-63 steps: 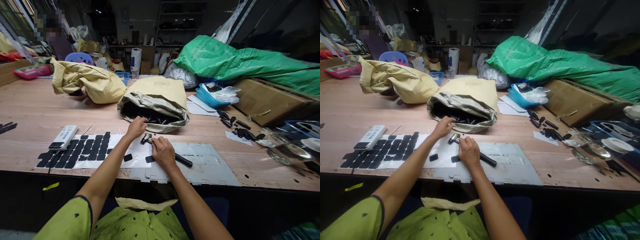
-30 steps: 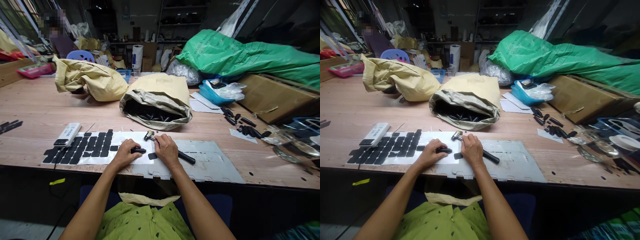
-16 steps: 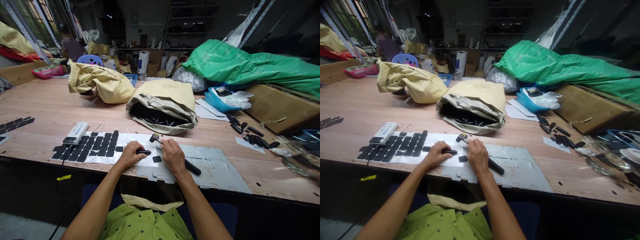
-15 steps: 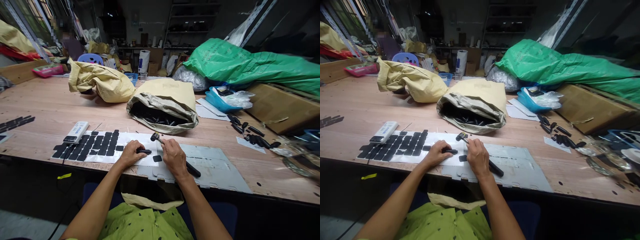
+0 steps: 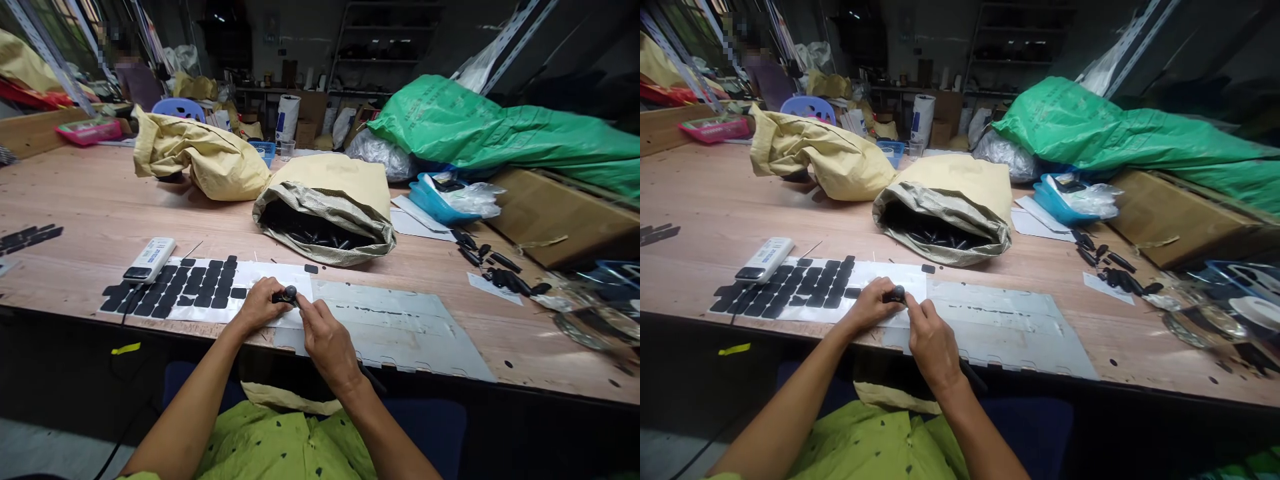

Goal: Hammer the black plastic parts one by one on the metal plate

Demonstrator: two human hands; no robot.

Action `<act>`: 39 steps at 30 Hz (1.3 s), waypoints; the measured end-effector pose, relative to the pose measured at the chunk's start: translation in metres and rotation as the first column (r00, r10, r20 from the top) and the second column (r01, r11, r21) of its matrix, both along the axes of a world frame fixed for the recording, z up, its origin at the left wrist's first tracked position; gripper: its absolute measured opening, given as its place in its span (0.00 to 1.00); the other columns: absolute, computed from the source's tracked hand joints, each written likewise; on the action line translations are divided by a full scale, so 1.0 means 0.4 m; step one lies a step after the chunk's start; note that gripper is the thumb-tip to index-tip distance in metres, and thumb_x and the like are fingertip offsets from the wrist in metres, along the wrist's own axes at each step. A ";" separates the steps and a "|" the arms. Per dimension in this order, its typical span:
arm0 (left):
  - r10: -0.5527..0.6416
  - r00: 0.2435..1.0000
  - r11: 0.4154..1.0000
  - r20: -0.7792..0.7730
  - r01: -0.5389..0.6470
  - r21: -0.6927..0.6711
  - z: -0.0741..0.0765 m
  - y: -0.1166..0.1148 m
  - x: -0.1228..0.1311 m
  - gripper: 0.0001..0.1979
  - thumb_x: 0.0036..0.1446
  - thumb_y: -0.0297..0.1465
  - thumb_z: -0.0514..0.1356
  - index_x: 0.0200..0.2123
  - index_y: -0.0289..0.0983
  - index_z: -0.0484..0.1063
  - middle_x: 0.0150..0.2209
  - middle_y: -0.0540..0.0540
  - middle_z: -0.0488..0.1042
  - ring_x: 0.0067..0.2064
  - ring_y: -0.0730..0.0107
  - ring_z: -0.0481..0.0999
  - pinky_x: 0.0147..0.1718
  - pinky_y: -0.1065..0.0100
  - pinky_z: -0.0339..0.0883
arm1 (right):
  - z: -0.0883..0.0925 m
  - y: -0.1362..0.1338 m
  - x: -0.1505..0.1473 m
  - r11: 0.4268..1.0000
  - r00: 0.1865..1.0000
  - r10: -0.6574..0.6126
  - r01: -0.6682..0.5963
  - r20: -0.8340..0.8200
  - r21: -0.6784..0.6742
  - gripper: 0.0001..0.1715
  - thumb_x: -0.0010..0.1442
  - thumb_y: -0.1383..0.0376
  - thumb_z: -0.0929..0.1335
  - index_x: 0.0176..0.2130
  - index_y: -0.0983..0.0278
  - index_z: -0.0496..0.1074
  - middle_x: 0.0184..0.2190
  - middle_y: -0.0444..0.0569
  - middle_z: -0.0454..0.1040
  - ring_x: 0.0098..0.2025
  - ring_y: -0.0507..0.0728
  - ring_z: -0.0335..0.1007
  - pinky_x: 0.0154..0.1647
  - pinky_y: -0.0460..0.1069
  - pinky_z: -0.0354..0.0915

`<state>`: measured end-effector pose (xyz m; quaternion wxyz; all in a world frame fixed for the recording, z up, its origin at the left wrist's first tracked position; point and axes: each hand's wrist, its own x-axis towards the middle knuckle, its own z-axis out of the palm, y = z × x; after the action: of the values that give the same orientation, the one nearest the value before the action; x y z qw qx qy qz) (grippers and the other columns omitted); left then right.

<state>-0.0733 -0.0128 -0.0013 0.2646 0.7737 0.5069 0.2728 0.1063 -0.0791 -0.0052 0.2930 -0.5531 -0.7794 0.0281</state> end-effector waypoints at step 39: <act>-0.062 0.963 0.994 0.262 0.084 -0.072 0.011 -0.016 -0.005 0.13 0.64 0.38 0.54 0.40 0.37 0.74 0.36 0.46 0.72 0.40 0.63 0.68 0.43 0.61 0.61 | -0.051 0.156 0.127 0.964 0.958 -0.249 0.230 0.140 0.134 0.15 0.65 0.66 0.63 0.47 0.62 0.75 0.36 0.49 0.72 0.38 0.56 0.61 0.37 0.49 0.54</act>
<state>-0.0754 -0.0193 0.0030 0.3703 0.7379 0.4498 0.3406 0.1571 -0.0168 -0.0256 0.2643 -0.6260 -0.7273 -0.0963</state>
